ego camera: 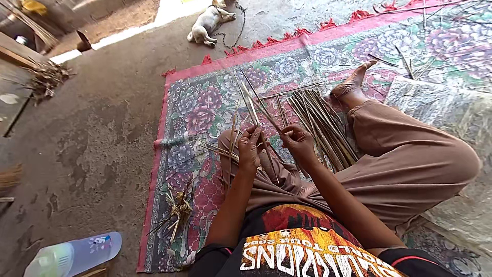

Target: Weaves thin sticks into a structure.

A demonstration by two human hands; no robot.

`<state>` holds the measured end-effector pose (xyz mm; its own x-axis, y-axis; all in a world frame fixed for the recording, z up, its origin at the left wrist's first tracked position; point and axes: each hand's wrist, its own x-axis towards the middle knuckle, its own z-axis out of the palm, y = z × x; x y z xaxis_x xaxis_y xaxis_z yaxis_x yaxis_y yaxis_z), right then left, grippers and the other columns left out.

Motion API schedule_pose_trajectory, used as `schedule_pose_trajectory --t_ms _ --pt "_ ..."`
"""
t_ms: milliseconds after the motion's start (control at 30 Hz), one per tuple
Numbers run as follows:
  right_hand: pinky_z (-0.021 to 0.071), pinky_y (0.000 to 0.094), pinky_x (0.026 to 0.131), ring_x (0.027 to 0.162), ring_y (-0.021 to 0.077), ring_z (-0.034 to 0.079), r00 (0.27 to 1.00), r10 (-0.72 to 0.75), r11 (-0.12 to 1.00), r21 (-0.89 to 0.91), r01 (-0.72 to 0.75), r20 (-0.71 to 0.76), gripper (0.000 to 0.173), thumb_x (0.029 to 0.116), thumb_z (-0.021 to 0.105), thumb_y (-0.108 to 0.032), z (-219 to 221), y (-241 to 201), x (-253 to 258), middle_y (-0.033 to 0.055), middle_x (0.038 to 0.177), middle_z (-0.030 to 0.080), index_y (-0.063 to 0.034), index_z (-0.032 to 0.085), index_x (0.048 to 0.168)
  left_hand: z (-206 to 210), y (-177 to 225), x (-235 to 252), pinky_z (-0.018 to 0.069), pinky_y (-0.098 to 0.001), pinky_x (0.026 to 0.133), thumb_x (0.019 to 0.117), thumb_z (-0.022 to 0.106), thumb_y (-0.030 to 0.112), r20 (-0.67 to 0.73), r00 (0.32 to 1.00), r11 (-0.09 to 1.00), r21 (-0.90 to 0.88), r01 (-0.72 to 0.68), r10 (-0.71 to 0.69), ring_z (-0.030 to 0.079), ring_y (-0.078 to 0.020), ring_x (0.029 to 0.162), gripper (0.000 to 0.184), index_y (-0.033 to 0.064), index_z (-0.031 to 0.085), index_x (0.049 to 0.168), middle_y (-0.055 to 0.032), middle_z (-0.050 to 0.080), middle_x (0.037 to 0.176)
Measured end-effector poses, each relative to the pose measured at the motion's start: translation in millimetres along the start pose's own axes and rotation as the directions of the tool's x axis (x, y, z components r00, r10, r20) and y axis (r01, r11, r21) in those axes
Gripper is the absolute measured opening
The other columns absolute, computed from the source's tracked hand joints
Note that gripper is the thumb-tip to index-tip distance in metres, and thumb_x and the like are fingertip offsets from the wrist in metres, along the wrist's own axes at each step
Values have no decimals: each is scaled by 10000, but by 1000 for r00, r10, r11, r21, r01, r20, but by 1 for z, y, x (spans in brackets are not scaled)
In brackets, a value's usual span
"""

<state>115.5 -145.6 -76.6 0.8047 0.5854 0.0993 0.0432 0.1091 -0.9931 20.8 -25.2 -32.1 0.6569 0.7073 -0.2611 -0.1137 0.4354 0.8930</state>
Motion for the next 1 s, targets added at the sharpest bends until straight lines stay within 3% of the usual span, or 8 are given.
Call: schedule_pose_trajectory --t_ms 133,233,333,433,567,733,933,1000 --pt "516 240 632 646 56 572 988 -91 993 -59 99 123 196 957 641 3 0 -1 2 42 796 647 22 634 1152 0 -2 0 580 -263 608 1024 598 116 76 996 997 63 43 -48 628 -80 652 83 121 663 1076 6 656 844" --pt "548 257 699 717 72 618 982 -28 1000 -4 29 185 347 952 641 12 -7 -10 6 63 892 675 46 580 1293 -9 4 -3 559 -232 610 1019 596 88 235 966 950 311 26 -104 620 -58 668 95 98 660 1089 5 656 850" --pt "566 238 778 774 40 644 966 63 987 130 -98 250 196 959 623 8 -17 -19 6 -2 901 698 4 667 1150 -18 5 0 525 -193 580 991 628 55 373 921 891 449 -71 -115 604 -42 641 83 63 671 1062 -1 670 836" --pt "565 230 764 744 37 641 953 121 965 191 -179 279 105 962 613 13 -22 -20 6 -27 828 689 -31 700 1000 -19 6 0 506 -181 559 977 649 51 404 906 874 478 -89 -129 590 -41 617 63 60 675 1034 -10 668 820" --pt "544 195 705 710 18 629 962 139 963 193 -186 234 104 965 604 23 -18 -20 6 -32 791 679 -34 682 1003 -12 3 -1 506 -180 556 989 652 87 367 925 872 480 -96 -100 584 -41 599 43 55 678 1002 -11 656 784" --pt "552 211 722 706 14 633 959 114 968 189 -167 261 76 957 609 26 -14 -17 12 -40 777 680 -15 670 973 -6 0 9 529 -203 603 972 643 7 324 942 907 415 -63 -83 602 -45 635 30 -16 662 967 -17 654 766" --pt "552 222 759 748 14 630 981 -35 971 240 -11 189 107 954 598 20 -8 -9 10 -53 810 680 -35 685 984 -2 2 5 586 -260 579 1069 513 157 215 922 946 128 299 -321 637 -91 613 131 107 617 1008 1 640 760" --pt "528 183 692 691 3 597 979 -23 978 209 -21 205 102 969 603 17 -11 -11 5 -46 785 658 -48 678 994 -2 1 -2 575 -248 594 1055 554 190 221 918 941 167 296 -328 626 -78 620 107 144 650 1041 11 656 808"
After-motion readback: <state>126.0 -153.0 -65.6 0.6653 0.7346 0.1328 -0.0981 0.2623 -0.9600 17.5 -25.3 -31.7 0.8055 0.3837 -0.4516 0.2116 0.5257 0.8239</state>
